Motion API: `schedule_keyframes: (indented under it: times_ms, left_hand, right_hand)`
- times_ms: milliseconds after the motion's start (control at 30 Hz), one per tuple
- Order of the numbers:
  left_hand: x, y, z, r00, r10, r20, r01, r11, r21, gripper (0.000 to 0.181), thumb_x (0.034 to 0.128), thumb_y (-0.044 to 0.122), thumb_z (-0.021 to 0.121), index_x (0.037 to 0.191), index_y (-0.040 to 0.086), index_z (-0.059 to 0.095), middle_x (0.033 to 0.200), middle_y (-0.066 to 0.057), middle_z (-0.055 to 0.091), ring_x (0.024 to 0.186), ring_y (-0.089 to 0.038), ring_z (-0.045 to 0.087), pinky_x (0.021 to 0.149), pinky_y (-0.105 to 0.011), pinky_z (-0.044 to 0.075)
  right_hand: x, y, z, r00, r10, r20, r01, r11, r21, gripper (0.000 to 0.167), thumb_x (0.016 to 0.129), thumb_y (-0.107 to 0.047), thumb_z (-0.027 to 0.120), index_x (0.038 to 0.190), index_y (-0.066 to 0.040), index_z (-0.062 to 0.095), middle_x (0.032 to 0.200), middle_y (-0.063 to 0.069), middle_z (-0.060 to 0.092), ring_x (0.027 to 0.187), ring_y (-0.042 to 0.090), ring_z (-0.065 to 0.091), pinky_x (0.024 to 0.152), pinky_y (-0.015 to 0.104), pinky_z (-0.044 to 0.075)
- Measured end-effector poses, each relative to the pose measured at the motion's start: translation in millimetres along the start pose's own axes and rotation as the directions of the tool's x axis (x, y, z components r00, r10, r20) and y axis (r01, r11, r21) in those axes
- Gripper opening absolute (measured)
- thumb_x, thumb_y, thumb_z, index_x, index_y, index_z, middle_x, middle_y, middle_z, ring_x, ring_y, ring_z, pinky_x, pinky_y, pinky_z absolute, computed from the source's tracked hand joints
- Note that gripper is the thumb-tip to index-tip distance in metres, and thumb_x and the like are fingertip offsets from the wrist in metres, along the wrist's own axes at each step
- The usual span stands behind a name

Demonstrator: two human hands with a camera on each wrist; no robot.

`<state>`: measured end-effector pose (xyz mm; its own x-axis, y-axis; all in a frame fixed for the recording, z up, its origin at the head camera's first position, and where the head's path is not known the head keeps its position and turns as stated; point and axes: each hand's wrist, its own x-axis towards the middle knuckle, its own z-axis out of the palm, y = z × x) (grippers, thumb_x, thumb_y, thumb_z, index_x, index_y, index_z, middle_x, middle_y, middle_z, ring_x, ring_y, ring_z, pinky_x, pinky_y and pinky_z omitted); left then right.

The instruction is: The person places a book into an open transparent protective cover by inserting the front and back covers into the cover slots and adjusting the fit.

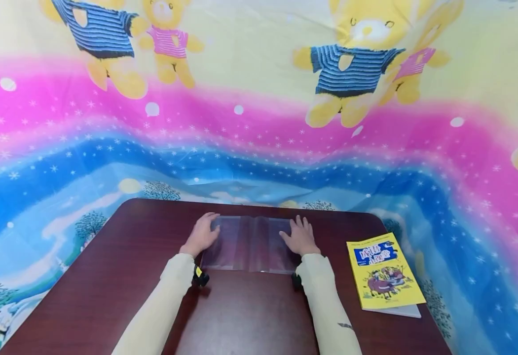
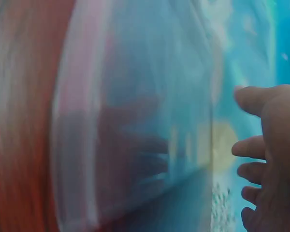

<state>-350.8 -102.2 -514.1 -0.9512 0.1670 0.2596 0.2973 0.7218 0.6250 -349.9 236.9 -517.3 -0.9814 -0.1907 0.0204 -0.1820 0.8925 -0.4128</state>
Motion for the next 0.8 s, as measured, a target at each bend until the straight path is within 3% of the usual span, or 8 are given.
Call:
schedule_keyframes:
  times_ms: [100,233,367,567,667,733,800]
  left_hand:
    - [1.5,17.7,16.9,0.996,0.075,-0.049,-0.078,0.995,-0.056,0.041,0.0945,0.0,0.064,0.135,-0.001,0.062,0.136,-0.023,0.06,0.124,-0.038,0.059,0.101,-0.051,0.052]
    - [-0.1,48.4,40.0,0.984,0.156,-0.082,-0.166,0.978,-0.125,0.037,0.0884,-0.005,0.066,0.126,-0.005,0.067,0.121,-0.023,0.068,0.1,-0.033,0.069,0.085,-0.04,0.059]
    - [-6.6,85.4,60.5,0.993,0.116,-0.035,-0.121,0.956,-0.269,0.034,0.0875,-0.005,0.067,0.122,-0.007,0.068,0.113,-0.022,0.071,0.09,-0.027,0.072,0.078,-0.032,0.06]
    - [-14.2,131.2,89.3,0.996,0.055,0.072,-0.015,0.883,-0.47,0.028,0.0905,0.0,0.067,0.118,-0.001,0.071,0.109,-0.016,0.074,0.095,-0.025,0.073,0.082,-0.031,0.06]
    - [-15.9,149.9,106.9,0.989,0.058,0.133,0.022,0.845,-0.534,0.026,0.0913,0.001,0.067,0.117,0.0,0.071,0.108,-0.015,0.075,0.091,-0.018,0.074,0.079,-0.026,0.059]
    - [-15.8,160.1,119.6,0.982,0.083,0.171,0.027,0.832,-0.555,0.027,0.0909,0.001,0.065,0.117,-0.002,0.07,0.107,-0.017,0.075,0.086,-0.014,0.073,0.075,-0.024,0.059]
    - [-17.3,169.2,131.1,0.97,0.089,0.228,0.064,0.809,-0.585,0.028,0.0923,0.0,0.064,0.119,-0.003,0.068,0.109,-0.019,0.075,0.084,-0.016,0.074,0.069,-0.025,0.06]
  right_hand:
    - [-6.5,18,-13,0.999,0.01,-0.04,-0.011,1.0,-0.008,0.07,0.105,-0.035,0.052,0.151,0.013,0.035,0.16,0.039,0.018,0.149,0.057,0.011,0.121,0.068,0.01]
    - [-20.7,45,-35,0.994,0.068,-0.082,-0.071,0.997,-0.027,0.068,0.103,-0.032,0.052,0.149,0.016,0.036,0.156,0.041,0.024,0.146,0.059,0.015,0.119,0.069,0.011]
    - [-42.4,73,-55,0.987,0.087,-0.135,-0.097,0.993,-0.065,0.068,0.102,-0.032,0.054,0.145,0.018,0.039,0.151,0.043,0.032,0.142,0.06,0.022,0.116,0.07,0.013]
    - [-78.4,110,-81,0.984,0.09,-0.156,-0.107,0.989,-0.106,0.068,0.1,-0.028,0.059,0.141,0.022,0.039,0.146,0.05,0.029,0.134,0.066,0.023,0.109,0.075,0.015]
    - [-95.0,123,-93,0.98,0.143,-0.138,-0.156,0.984,-0.087,0.071,0.098,-0.024,0.062,0.143,0.023,0.034,0.147,0.053,0.018,0.133,0.071,0.014,0.107,0.08,0.008]
    - [-103.5,129,-101,0.974,0.19,-0.125,-0.199,0.978,-0.063,0.074,0.095,-0.02,0.065,0.144,0.024,0.031,0.147,0.054,0.012,0.132,0.074,0.007,0.105,0.083,0.003]
    - [-110.0,134,-108,0.962,0.249,-0.113,-0.254,0.967,-0.028,0.075,0.092,-0.017,0.067,0.144,0.023,0.031,0.145,0.056,0.008,0.13,0.075,0.002,0.103,0.086,0.0]
